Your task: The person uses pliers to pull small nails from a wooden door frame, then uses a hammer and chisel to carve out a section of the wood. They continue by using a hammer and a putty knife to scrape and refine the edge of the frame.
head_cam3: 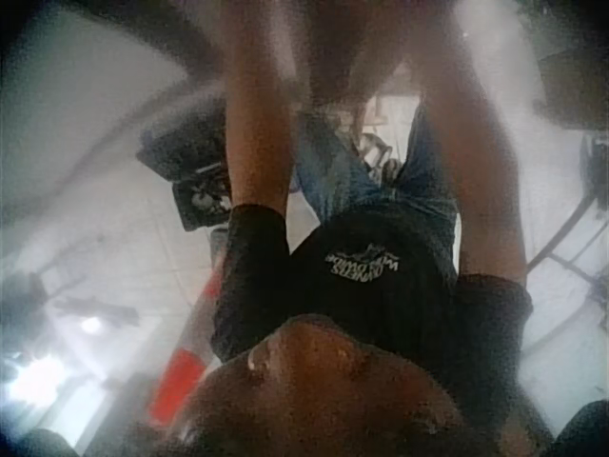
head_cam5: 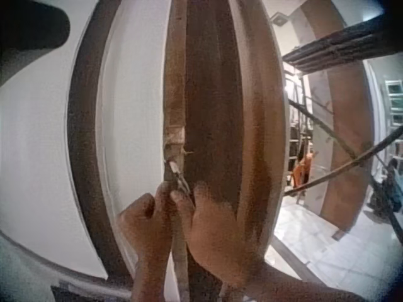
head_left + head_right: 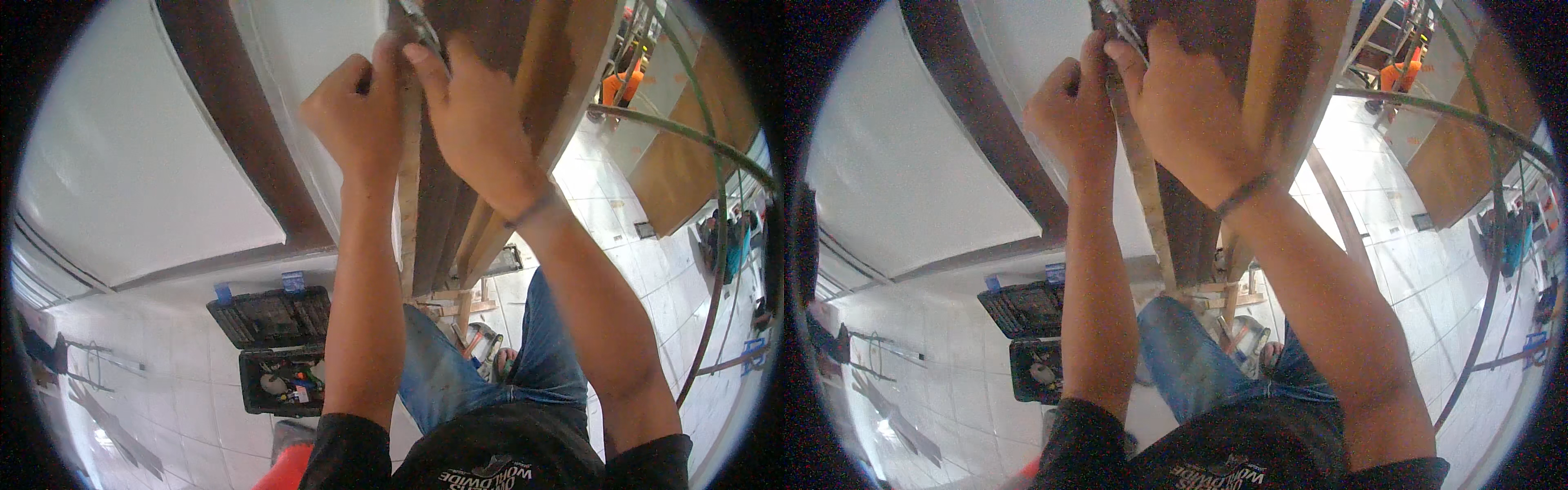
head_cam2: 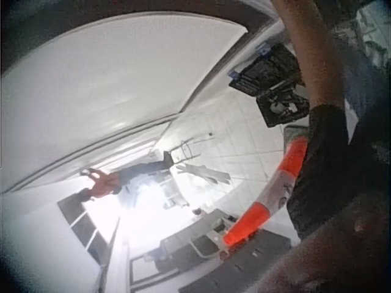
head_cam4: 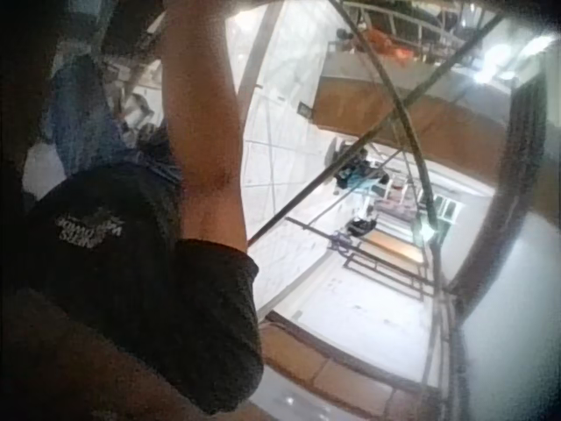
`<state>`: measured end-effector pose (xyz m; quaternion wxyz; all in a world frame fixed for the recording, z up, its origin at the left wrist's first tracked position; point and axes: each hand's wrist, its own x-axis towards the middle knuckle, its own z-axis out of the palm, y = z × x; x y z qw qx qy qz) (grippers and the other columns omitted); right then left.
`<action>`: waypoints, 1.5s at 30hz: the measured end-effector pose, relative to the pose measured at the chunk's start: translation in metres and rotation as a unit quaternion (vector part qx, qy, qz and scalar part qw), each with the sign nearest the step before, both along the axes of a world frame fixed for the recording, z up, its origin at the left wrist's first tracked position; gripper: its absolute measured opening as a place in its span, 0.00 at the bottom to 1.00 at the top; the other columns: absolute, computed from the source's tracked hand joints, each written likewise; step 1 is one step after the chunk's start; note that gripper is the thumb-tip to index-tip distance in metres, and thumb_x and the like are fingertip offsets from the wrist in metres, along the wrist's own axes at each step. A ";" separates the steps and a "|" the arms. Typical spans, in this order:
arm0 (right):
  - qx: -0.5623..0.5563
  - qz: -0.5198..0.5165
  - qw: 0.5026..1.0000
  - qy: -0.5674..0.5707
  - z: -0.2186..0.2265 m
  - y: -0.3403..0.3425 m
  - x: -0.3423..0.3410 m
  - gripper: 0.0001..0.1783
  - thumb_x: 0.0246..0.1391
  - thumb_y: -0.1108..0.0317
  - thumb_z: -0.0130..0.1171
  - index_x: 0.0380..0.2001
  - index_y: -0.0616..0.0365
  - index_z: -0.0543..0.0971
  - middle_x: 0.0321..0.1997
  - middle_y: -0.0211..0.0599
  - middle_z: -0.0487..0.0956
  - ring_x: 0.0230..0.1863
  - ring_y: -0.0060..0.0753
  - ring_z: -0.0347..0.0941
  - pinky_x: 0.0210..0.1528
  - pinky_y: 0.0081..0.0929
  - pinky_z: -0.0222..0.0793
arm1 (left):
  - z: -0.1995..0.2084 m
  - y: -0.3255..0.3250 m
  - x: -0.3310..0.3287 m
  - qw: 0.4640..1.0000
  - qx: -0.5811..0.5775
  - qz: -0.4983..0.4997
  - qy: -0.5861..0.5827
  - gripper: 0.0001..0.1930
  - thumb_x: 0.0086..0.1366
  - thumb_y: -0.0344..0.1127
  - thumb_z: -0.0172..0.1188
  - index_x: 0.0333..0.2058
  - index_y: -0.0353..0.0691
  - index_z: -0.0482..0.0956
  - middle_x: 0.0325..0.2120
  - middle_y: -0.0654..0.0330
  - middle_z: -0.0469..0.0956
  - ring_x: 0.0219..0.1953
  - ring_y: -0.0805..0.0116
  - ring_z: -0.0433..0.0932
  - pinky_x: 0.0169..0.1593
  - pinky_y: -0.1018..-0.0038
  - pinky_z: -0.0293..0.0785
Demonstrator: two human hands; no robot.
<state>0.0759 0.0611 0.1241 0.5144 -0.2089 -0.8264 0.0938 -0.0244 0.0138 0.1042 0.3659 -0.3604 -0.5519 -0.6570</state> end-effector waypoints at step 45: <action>-0.211 0.403 0.846 -0.279 -0.190 0.013 0.156 0.21 0.62 0.60 0.49 0.48 0.69 0.69 0.35 0.60 0.75 0.36 0.51 0.73 0.40 0.42 0.68 | -0.162 -0.058 0.109 0.730 0.103 -0.297 -0.607 0.22 0.71 0.49 0.48 0.18 0.49 0.62 0.12 0.73 0.52 0.12 0.80 0.50 0.15 0.77 0.47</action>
